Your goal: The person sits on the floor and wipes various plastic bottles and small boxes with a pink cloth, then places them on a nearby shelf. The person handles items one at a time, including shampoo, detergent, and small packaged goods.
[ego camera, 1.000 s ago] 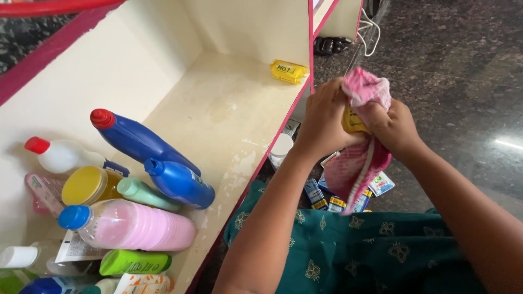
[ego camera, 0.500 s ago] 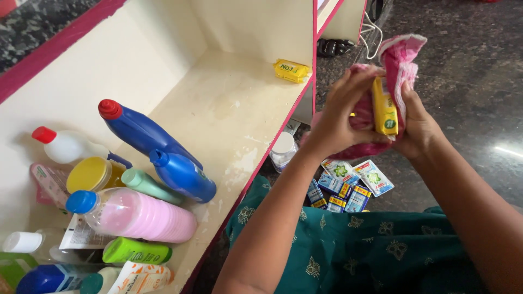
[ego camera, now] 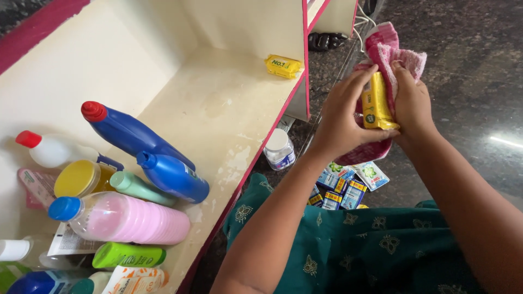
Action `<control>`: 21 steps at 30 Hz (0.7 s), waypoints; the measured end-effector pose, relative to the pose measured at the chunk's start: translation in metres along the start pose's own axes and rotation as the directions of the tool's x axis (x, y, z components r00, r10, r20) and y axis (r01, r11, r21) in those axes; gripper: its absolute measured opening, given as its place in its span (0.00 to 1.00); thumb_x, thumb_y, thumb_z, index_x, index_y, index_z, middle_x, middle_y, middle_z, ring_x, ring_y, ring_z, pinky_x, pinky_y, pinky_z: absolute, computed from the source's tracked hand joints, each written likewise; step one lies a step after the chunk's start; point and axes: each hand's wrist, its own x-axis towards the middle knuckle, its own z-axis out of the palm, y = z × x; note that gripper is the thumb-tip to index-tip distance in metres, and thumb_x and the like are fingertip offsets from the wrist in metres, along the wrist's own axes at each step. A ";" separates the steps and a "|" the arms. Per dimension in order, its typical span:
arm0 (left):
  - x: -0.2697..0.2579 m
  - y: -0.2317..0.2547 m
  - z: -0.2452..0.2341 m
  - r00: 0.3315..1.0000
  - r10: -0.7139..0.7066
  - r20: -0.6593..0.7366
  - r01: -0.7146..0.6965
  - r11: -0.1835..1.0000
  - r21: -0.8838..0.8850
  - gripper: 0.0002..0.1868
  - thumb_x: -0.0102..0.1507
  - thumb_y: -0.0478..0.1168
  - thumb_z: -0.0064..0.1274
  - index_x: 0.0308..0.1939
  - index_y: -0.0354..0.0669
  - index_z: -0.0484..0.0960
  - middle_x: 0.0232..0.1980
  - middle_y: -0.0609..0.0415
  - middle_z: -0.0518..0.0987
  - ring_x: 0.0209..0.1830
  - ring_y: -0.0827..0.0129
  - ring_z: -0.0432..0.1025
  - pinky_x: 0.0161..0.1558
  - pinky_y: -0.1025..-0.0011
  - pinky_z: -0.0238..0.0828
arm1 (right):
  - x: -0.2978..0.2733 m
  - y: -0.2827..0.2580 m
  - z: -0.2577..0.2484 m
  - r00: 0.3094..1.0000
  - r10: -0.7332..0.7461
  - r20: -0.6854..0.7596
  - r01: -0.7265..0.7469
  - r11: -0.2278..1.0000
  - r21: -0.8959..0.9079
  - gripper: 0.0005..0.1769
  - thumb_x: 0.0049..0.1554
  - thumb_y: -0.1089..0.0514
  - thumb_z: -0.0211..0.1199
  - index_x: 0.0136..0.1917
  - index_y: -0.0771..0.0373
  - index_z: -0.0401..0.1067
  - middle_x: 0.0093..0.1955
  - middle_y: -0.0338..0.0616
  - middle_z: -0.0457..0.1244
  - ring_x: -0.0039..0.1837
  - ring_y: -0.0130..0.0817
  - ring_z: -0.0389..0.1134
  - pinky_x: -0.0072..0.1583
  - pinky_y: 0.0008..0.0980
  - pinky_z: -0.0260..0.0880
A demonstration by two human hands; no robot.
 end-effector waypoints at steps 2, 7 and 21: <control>0.002 -0.005 -0.008 1.000 0.006 0.016 -0.006 1.000 0.023 0.60 0.46 0.64 0.74 0.76 0.47 0.63 0.73 0.47 0.72 0.75 0.54 0.67 0.79 0.52 0.63 | -0.002 -0.002 0.005 0.997 0.013 0.078 -0.018 0.998 0.058 0.22 0.69 0.46 0.49 0.65 0.66 0.64 0.52 0.46 0.68 0.49 0.35 0.74 0.51 0.38 0.79; 0.007 -0.021 -0.022 0.999 -0.043 0.002 0.043 0.988 0.145 0.59 0.43 0.63 0.77 0.70 0.43 0.67 0.68 0.48 0.73 0.71 0.53 0.69 0.75 0.52 0.63 | -0.013 0.001 0.013 0.968 0.076 0.240 -0.087 0.996 0.033 0.25 0.64 0.50 0.55 0.71 0.62 0.58 0.61 0.45 0.65 0.63 0.36 0.70 0.61 0.38 0.77; 0.000 -0.008 -0.026 1.000 0.022 0.017 -0.022 0.999 0.037 0.61 0.46 0.61 0.75 0.77 0.49 0.60 0.73 0.46 0.70 0.76 0.52 0.65 0.77 0.54 0.64 | 0.004 0.019 -0.001 0.977 -0.157 0.142 0.158 0.987 0.005 0.14 0.75 0.51 0.55 0.62 0.65 0.64 0.52 0.40 0.61 0.49 0.28 0.65 0.50 0.33 0.72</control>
